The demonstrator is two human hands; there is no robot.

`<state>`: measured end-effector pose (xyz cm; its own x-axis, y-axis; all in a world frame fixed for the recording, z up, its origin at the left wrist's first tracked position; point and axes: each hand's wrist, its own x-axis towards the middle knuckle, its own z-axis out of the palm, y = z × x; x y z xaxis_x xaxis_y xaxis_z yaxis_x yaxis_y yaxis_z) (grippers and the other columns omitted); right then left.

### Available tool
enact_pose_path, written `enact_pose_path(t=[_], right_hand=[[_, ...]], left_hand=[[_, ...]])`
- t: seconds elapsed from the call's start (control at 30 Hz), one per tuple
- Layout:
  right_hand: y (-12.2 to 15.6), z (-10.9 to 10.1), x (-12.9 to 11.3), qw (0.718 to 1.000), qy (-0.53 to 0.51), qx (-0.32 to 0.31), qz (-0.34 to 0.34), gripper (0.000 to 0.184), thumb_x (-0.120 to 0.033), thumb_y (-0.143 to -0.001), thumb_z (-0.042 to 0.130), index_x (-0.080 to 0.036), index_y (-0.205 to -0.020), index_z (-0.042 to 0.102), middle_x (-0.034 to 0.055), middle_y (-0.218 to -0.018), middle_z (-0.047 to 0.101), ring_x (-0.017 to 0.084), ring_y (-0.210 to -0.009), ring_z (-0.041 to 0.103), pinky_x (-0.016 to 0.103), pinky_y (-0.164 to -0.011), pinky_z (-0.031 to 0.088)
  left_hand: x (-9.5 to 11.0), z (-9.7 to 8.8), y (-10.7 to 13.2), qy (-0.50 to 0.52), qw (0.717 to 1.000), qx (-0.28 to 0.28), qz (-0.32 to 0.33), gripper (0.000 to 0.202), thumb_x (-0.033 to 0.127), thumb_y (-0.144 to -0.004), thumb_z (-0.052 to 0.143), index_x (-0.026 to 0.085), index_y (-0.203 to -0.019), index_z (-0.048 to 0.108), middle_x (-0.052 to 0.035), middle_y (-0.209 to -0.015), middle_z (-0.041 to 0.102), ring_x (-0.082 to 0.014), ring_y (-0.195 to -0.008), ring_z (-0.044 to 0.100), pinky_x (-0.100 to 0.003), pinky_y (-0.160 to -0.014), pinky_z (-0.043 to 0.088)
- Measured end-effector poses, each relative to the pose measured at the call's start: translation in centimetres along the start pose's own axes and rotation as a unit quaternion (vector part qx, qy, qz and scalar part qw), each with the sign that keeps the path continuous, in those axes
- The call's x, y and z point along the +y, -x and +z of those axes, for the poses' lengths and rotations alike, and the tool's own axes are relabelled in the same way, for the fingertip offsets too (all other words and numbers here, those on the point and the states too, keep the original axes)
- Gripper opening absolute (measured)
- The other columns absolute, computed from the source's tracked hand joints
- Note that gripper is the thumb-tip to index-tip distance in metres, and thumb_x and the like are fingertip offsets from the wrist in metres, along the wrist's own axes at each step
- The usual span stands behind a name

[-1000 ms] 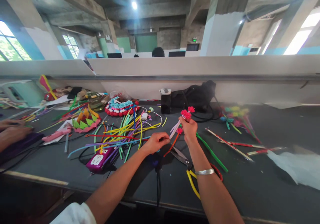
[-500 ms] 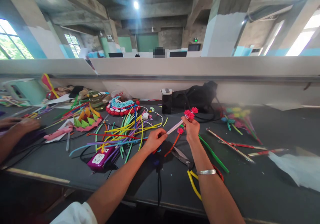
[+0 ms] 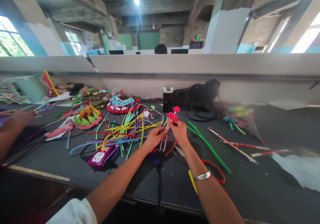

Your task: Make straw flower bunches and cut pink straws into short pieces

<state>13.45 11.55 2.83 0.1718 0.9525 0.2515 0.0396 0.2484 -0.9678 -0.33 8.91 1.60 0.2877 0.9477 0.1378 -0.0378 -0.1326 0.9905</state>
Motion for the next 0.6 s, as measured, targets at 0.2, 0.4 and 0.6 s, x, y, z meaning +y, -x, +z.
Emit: enact_pose_path(t=[0.2,0.4,0.6], right_hand=[[0.00,-0.14,0.08,0.999,0.041,0.002,-0.020,0.038,-0.050,-0.067,0.072,-0.014,-0.058,0.061,-0.0047,-0.046,0.048,0.010,-0.045,0.039,0.023,-0.044,0.031],[-0.29,-0.18,0.77,0.997,0.068,0.003,-0.033,0.038,-0.050,-0.069,0.069,-0.013,-0.063,0.064,-0.0038,-0.049,0.050,0.011,-0.046,0.043,0.023,-0.046,0.034],[-0.20,-0.27,0.82,0.996,0.084,0.001,-0.038,0.042,-0.055,-0.069,0.068,-0.013,-0.064,0.065,-0.0028,-0.050,0.052,0.012,-0.048,0.046,0.023,-0.047,0.035]], left_hand=[[0.86,0.16,0.48,0.130,0.985,-0.009,-0.110,0.044,0.049,-0.067,0.073,0.014,-0.091,0.063,0.0003,-0.066,0.059,-0.0113,-0.050,0.057,-0.024,-0.046,0.045],[0.64,-0.11,0.38,0.202,0.972,-0.028,-0.117,0.037,0.037,-0.063,0.079,0.009,-0.082,0.065,-0.0004,-0.062,0.059,-0.0056,-0.044,0.048,-0.017,-0.039,0.035],[0.60,-0.34,0.27,0.237,0.958,-0.052,-0.150,0.032,0.029,-0.068,0.077,0.007,-0.087,0.064,-0.0080,-0.071,0.067,-0.0146,-0.055,0.063,-0.030,-0.058,0.055]])
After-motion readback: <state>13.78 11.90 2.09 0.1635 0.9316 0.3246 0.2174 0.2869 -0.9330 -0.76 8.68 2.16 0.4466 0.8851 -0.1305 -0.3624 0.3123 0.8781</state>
